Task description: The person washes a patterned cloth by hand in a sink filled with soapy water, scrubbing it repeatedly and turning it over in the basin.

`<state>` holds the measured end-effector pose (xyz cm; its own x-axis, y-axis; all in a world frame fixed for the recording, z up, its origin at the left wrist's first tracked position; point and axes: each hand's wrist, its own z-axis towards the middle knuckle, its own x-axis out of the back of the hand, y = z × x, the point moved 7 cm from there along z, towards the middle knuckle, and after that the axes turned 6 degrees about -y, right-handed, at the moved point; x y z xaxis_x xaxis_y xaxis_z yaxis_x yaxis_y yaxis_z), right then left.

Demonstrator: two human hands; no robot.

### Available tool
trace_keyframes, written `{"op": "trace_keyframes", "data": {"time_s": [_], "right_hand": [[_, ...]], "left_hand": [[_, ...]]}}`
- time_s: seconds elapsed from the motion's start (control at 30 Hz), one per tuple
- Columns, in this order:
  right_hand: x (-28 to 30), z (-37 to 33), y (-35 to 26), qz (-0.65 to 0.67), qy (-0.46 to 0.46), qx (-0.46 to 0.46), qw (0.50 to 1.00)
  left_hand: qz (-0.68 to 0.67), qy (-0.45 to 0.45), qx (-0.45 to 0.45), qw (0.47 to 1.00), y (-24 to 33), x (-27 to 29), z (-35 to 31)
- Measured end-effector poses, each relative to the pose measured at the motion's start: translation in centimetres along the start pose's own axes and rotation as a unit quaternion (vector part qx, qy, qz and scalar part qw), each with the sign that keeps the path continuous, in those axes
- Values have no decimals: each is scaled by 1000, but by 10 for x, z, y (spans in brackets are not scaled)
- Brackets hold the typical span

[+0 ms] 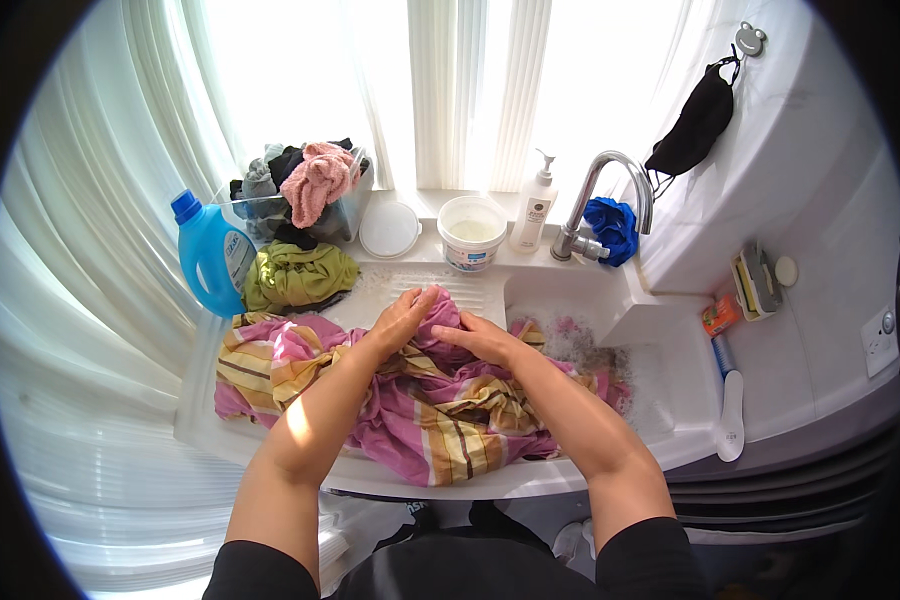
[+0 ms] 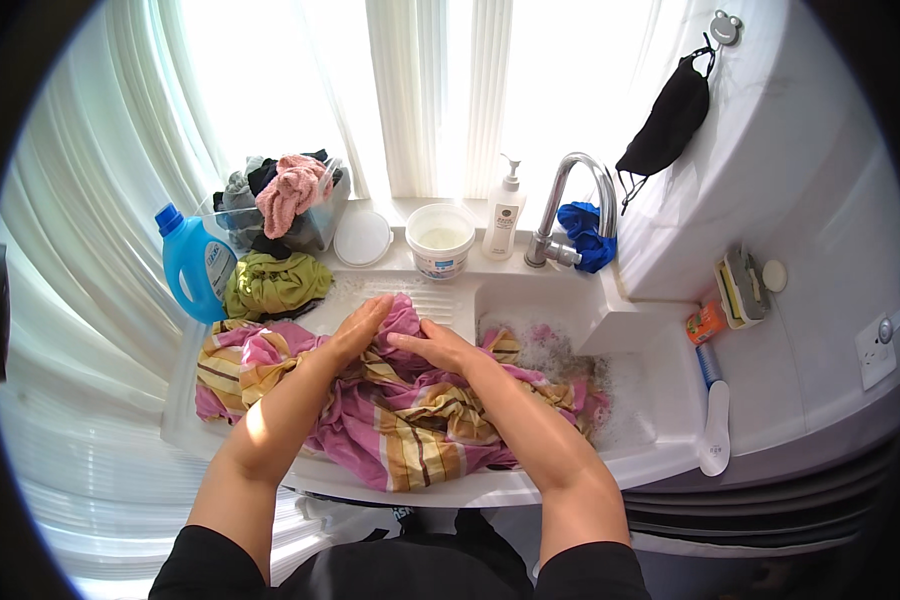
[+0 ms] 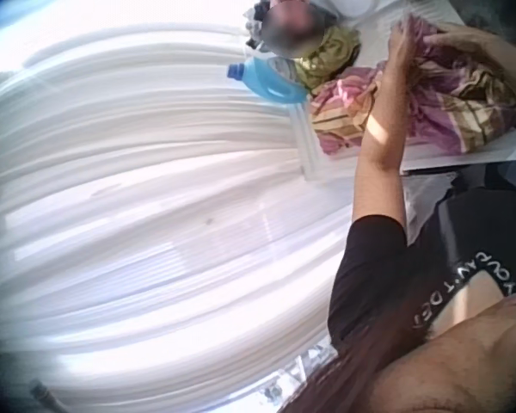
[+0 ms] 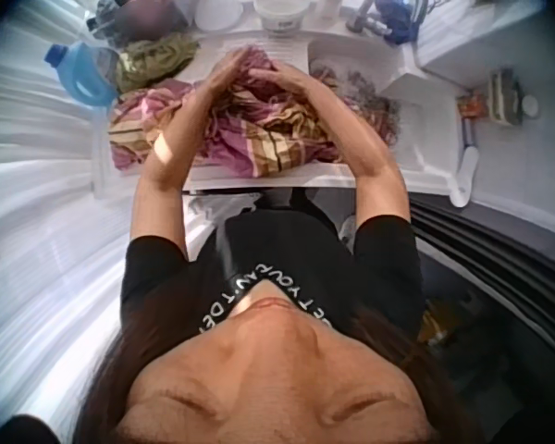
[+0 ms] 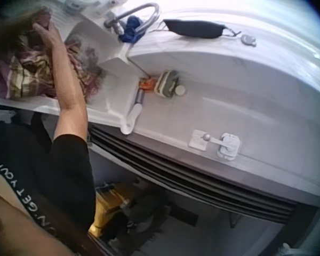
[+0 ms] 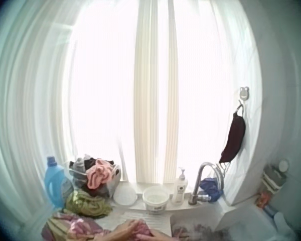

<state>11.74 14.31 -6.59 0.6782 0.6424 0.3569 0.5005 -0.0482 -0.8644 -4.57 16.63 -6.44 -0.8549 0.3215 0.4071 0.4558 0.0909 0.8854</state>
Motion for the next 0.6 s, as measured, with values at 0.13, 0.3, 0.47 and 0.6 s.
{"op": "trace_keyframes", "data": {"time_s": [0.13,0.3,0.47,0.6], "right_hand": [[-31,-107,-47,-251,65,161,952],[-55,-70,-15,-352,226,173,892],[16,7,-8,-281,389,76,874],[5,16,20,-181,101,-42,977]], "left_hand": [[-11,-37,-103,994,51,-10,-96],[405,203,-313,835,41,-56,-103],[454,325,-109,822,26,-15,0],[425,148,38,892,23,-7,-7]]}}
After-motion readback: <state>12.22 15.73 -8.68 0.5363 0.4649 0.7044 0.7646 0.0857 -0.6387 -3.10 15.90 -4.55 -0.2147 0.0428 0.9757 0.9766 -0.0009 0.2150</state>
